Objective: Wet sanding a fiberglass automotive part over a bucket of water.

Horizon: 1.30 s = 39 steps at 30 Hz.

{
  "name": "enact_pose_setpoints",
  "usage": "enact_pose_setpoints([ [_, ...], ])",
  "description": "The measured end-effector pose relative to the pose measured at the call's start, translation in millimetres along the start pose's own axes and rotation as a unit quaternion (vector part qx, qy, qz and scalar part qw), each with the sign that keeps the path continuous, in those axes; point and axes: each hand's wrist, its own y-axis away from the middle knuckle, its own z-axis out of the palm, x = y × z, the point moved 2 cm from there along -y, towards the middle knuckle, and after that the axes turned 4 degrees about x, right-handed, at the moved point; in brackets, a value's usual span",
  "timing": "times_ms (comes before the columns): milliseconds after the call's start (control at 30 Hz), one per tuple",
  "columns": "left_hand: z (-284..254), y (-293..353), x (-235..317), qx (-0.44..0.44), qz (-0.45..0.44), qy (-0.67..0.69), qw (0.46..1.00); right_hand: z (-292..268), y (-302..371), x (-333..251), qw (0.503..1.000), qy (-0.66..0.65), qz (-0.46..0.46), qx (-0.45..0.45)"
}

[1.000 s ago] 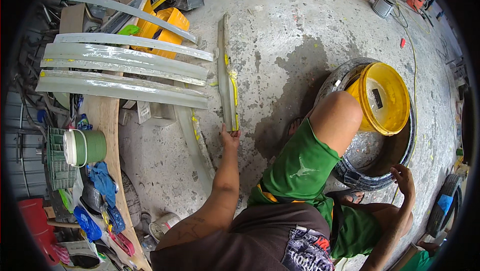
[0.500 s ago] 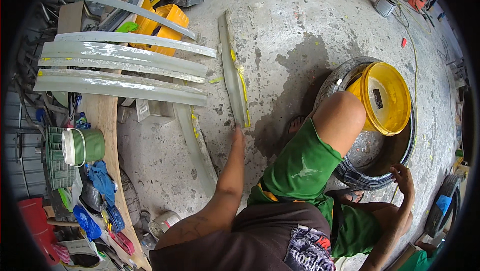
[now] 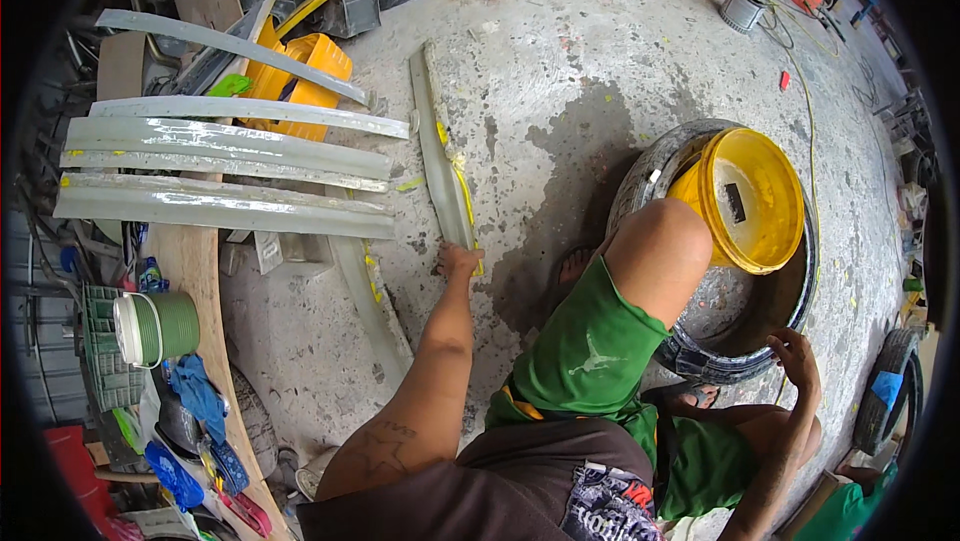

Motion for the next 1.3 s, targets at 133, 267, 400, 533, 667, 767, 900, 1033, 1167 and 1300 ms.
enact_pose_setpoints([
  [133,-27.8,-37.7,-48.3,0.006,0.143,0.265,0.954,16.3,-26.9,-14.4,0.997,-0.031,-0.061,-0.021],
  [267,14.2,28.9,40.0,-0.258,0.083,0.595,0.757,0.5,-14.3,-0.2,0.999,-0.030,-0.034,-0.007],
  [400,18.4,48.6,75.3,-0.174,-0.002,0.650,0.740,5.8,-19.4,1.7,0.999,-0.019,-0.046,0.002],
  [533,4.2,75.9,89.6,-0.057,-0.109,0.589,0.799,7.5,-14.0,-12.8,0.998,-0.026,-0.057,0.014],
  [667,30.9,45.3,91.2,-0.059,-0.111,0.568,0.813,7.4,-9.5,-13.2,0.998,-0.028,-0.048,0.011],
  [767,48.8,64.8,123.9,-0.047,-0.108,0.564,0.818,0.9,-3.0,4.9,1.000,-0.015,-0.004,0.015],
  [900,29.0,22.7,120.6,-0.197,-0.099,0.798,0.561,8.7,-18.1,-3.5,0.998,-0.016,-0.060,0.001],
  [1033,14.8,38.6,140.9,-0.461,-0.027,0.780,0.422,-5.1,-7.5,-3.4,0.999,-0.004,-0.035,0.035],
  [1167,-16.1,47.4,100.0,-0.504,0.037,0.829,0.240,-3.6,-6.2,-30.7,0.999,-0.030,-0.037,0.019],
  [1300,-52.1,78.6,86.8,-0.376,0.065,0.816,0.433,-6.9,2.2,-28.6,0.998,-0.036,-0.034,0.024],
])
